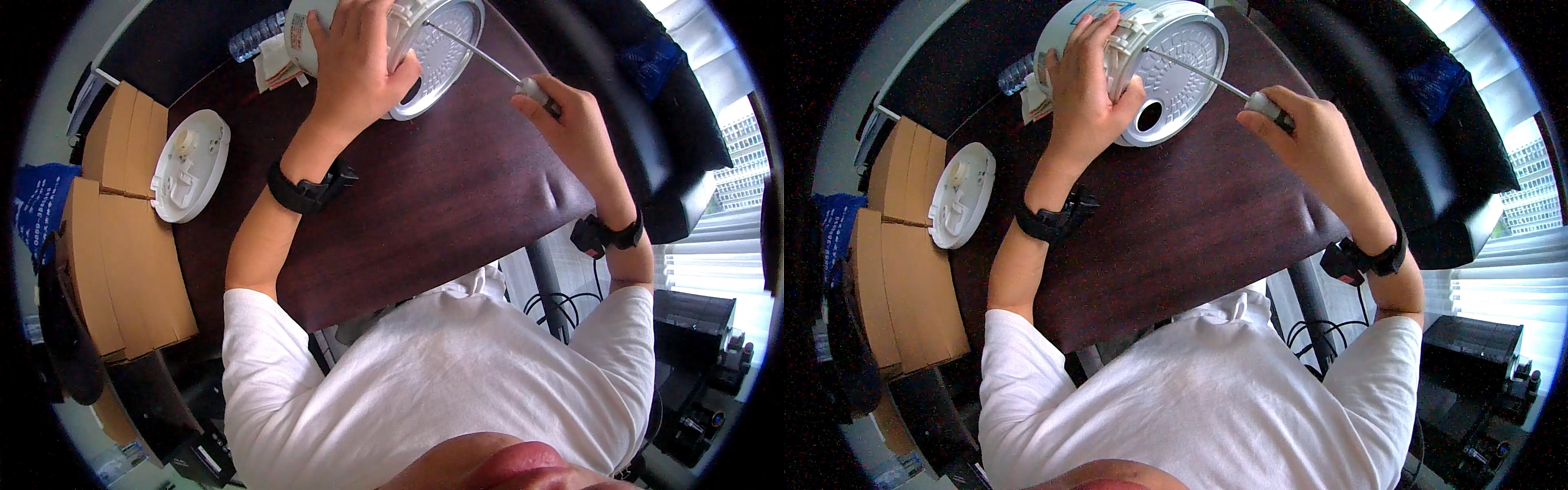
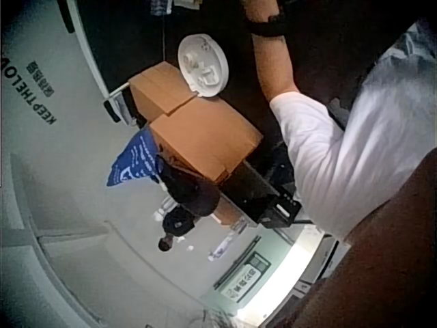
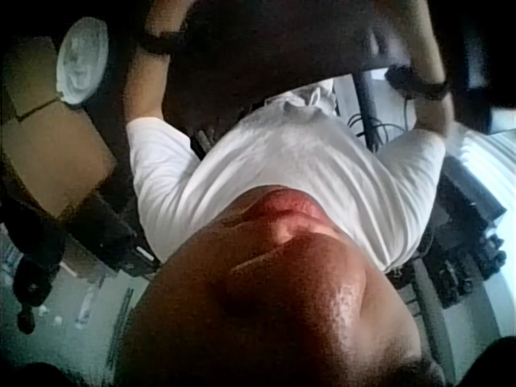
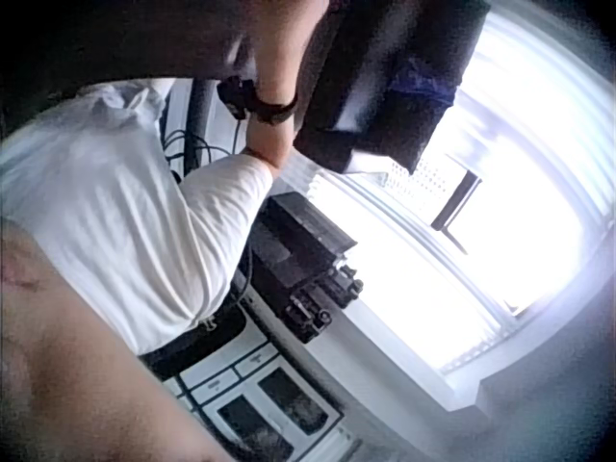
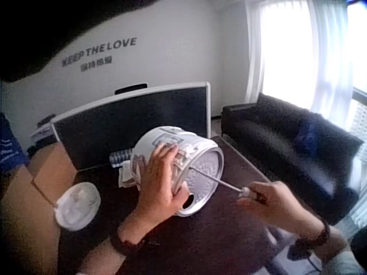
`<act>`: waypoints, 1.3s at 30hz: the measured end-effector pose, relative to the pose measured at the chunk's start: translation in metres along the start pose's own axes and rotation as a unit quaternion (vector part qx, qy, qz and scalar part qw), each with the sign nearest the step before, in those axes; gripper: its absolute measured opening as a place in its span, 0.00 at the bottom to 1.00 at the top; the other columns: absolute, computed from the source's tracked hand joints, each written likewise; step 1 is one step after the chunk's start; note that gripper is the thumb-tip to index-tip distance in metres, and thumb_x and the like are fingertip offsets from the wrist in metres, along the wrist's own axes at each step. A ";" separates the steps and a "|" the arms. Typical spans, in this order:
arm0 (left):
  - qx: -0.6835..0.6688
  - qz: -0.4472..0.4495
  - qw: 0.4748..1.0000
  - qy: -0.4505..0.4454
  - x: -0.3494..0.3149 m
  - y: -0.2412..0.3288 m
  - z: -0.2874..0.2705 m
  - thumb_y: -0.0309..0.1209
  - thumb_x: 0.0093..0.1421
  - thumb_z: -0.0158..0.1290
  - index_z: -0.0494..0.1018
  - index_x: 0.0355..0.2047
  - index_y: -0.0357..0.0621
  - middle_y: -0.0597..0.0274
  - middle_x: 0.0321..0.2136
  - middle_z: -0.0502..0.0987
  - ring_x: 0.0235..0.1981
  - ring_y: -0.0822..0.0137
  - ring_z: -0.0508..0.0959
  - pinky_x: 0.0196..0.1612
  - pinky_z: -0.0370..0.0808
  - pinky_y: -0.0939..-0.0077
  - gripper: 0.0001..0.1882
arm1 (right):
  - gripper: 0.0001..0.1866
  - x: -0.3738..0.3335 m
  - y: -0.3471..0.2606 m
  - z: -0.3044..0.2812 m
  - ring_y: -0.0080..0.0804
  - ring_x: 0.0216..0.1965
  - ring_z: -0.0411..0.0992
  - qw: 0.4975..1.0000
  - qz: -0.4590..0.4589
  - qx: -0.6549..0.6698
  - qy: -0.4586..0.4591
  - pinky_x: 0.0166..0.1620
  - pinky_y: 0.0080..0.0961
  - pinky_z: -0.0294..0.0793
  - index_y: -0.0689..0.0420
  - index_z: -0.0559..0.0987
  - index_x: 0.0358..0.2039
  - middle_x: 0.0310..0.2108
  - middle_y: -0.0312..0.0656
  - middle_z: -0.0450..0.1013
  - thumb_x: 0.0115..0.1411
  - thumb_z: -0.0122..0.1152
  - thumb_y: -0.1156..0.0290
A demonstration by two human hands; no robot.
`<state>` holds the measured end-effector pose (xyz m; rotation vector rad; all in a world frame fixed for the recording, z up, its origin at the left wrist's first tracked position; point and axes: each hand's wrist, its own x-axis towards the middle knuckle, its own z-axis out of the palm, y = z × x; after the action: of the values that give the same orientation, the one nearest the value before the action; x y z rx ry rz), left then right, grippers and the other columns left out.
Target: The person uses a screwdriver to remove screws from the lid and body of a white rice cooker. They remove the lid, then the outer casing, exposing the internal components.
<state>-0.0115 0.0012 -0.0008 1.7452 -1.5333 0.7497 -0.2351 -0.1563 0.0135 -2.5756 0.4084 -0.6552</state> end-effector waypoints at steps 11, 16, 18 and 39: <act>-0.004 0.007 1.000 0.012 -0.003 0.000 0.002 0.28 0.49 0.54 0.56 0.62 0.37 0.40 0.59 0.62 0.65 0.40 0.58 0.66 0.51 0.42 0.39 | 0.18 0.015 0.019 -0.005 0.45 0.29 0.78 0.997 -0.050 -0.021 -0.059 0.32 0.34 0.76 0.58 0.79 0.40 0.30 0.47 0.78 0.58 0.66 0.56; 0.040 0.028 0.998 0.032 -0.007 -0.007 0.007 0.32 0.53 0.55 0.55 0.64 0.41 0.47 0.61 0.63 0.66 0.45 0.58 0.63 0.49 0.35 0.38 | 0.19 0.041 0.017 -0.029 0.36 0.30 0.77 0.901 -0.266 -0.311 0.141 0.33 0.30 0.76 0.50 0.79 0.45 0.32 0.37 0.76 0.54 0.66 0.57; 0.035 0.045 0.997 0.052 -0.007 -0.010 0.011 0.33 0.54 0.55 0.57 0.63 0.43 0.52 0.62 0.64 0.67 0.48 0.58 0.62 0.47 0.30 0.37 | 0.20 0.057 0.006 -0.044 0.37 0.33 0.77 0.843 -0.357 -0.350 0.197 0.36 0.30 0.76 0.50 0.80 0.45 0.32 0.38 0.76 0.52 0.68 0.59; 0.020 0.037 0.999 0.003 0.000 -0.013 -0.003 0.37 0.49 0.59 0.61 0.60 0.40 0.52 0.58 0.67 0.63 0.51 0.62 0.62 0.54 0.53 0.38 | 0.19 0.045 0.057 0.022 0.14 0.20 0.64 0.961 0.074 0.265 -0.008 0.24 0.16 0.61 0.59 0.79 0.41 0.20 0.29 0.67 0.63 0.62 0.54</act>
<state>0.0015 0.0038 -0.0005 1.7221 -1.5957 0.8269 -0.1959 -0.2148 -0.0149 -2.0196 0.3574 -0.5929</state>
